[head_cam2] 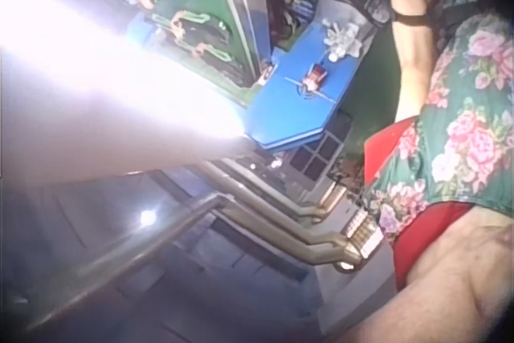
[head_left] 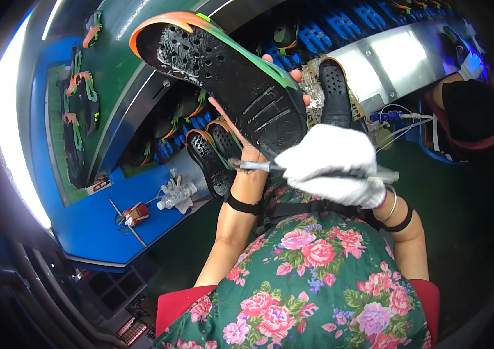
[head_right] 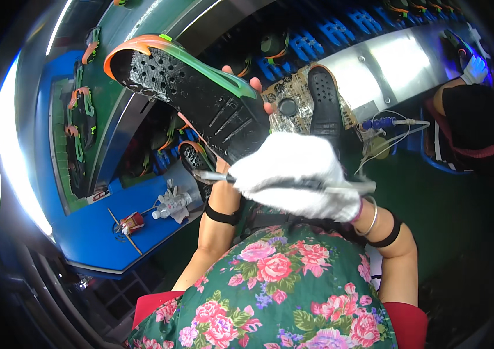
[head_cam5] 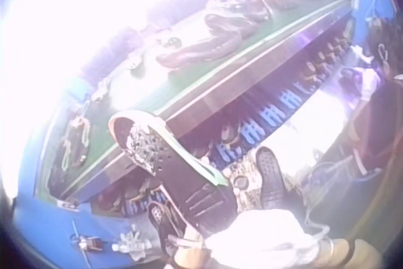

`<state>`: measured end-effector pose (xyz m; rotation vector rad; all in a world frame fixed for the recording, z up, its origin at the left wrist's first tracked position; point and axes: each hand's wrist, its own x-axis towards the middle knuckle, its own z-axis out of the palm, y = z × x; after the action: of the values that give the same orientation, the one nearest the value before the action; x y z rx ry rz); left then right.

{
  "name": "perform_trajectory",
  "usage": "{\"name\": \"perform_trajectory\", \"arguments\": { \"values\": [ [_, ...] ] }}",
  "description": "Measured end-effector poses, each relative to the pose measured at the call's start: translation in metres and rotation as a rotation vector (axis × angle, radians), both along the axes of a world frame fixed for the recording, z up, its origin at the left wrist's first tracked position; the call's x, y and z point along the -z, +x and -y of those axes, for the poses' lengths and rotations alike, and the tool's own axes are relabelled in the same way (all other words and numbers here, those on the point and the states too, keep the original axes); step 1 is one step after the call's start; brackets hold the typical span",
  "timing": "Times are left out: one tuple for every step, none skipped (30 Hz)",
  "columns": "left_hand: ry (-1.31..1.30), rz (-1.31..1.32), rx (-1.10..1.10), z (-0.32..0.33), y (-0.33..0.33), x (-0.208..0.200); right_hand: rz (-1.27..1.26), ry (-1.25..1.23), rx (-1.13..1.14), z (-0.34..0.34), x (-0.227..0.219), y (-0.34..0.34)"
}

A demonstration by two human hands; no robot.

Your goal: Using a brush to apply glue or adhesive to the edges and surfaces of shoe outsoles at a factory workstation.

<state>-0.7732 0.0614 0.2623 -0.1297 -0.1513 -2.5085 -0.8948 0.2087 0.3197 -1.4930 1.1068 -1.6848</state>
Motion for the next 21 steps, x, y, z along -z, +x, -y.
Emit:
{"name": "perform_trajectory", "arguments": {
  "values": [
    [0.005, 0.006, 0.002, 0.000, 0.002, 0.000, -0.010, -0.058, 0.075, 0.003, 0.003, -0.003],
    [-0.042, 0.045, 0.020, 0.001, 0.005, 0.000, -0.111, -0.060, 0.148, 0.004, 0.002, -0.007],
    [-0.089, 0.085, 0.038, 0.003, 0.008, 0.000, -0.213, -0.063, 0.219, 0.003, 0.000, -0.010],
    [-0.222, -0.034, 0.174, 0.012, 0.011, 0.008, -0.268, -0.077, 0.195, 0.003, 0.002, -0.010],
    [-0.219, -0.034, 0.178, 0.009, 0.007, 0.004, -0.381, -0.159, 0.221, 0.001, 0.003, -0.004],
    [-0.137, -0.024, 0.082, 0.004, 0.003, -0.003, -0.324, -0.132, 0.149, -0.002, 0.003, 0.000],
    [-0.055, -0.013, -0.015, 0.000, 0.000, -0.007, -0.267, -0.106, 0.077, -0.004, 0.003, 0.001],
    [-0.038, -0.035, -0.030, -0.002, 0.004, -0.007, -0.228, -0.070, -0.008, -0.006, 0.003, -0.004],
    [-0.035, -0.033, -0.028, -0.003, 0.005, -0.006, -0.226, -0.066, -0.006, -0.006, 0.006, -0.005],
    [-0.037, -0.023, -0.002, -0.002, 0.006, -0.004, -0.037, -0.052, -0.043, -0.005, 0.009, -0.006],
    [-0.040, -0.012, 0.011, -0.003, 0.008, -0.003, 0.155, -0.037, -0.091, -0.003, 0.012, -0.007],
    [-0.032, 0.008, 0.011, -0.004, 0.011, -0.003, 0.046, -0.049, -0.024, 0.000, 0.011, -0.013],
    [-0.026, 0.011, 0.001, -0.003, 0.014, -0.003, -0.008, -0.026, 0.065, 0.001, 0.016, -0.011],
    [-0.047, 0.012, 0.030, -0.001, 0.015, -0.004, -0.123, -0.059, 0.094, 0.000, 0.014, -0.009],
    [-0.067, 0.012, 0.059, 0.001, 0.015, -0.005, -0.237, -0.092, 0.120, -0.002, 0.011, -0.007],
    [-0.068, 0.022, 0.063, 0.002, 0.015, -0.006, -0.369, -0.083, 0.079, -0.006, 0.008, -0.003],
    [-0.062, 0.023, 0.052, 0.004, 0.016, -0.006, -0.284, -0.091, 0.012, -0.007, 0.006, -0.001],
    [-0.113, 0.030, 0.083, 0.006, 0.018, -0.005, -0.146, -0.043, -0.050, -0.007, 0.005, -0.003],
    [-0.165, 0.038, 0.113, 0.006, 0.020, -0.004, -0.009, 0.006, -0.113, -0.006, 0.006, -0.004],
    [-0.210, 0.058, 0.115, 0.008, 0.019, -0.004, 0.155, 0.034, -0.187, -0.004, 0.010, -0.004],
    [-0.206, 0.058, 0.103, 0.008, 0.019, -0.002, 0.184, -0.001, -0.195, -0.002, 0.012, -0.007]
  ]
}}
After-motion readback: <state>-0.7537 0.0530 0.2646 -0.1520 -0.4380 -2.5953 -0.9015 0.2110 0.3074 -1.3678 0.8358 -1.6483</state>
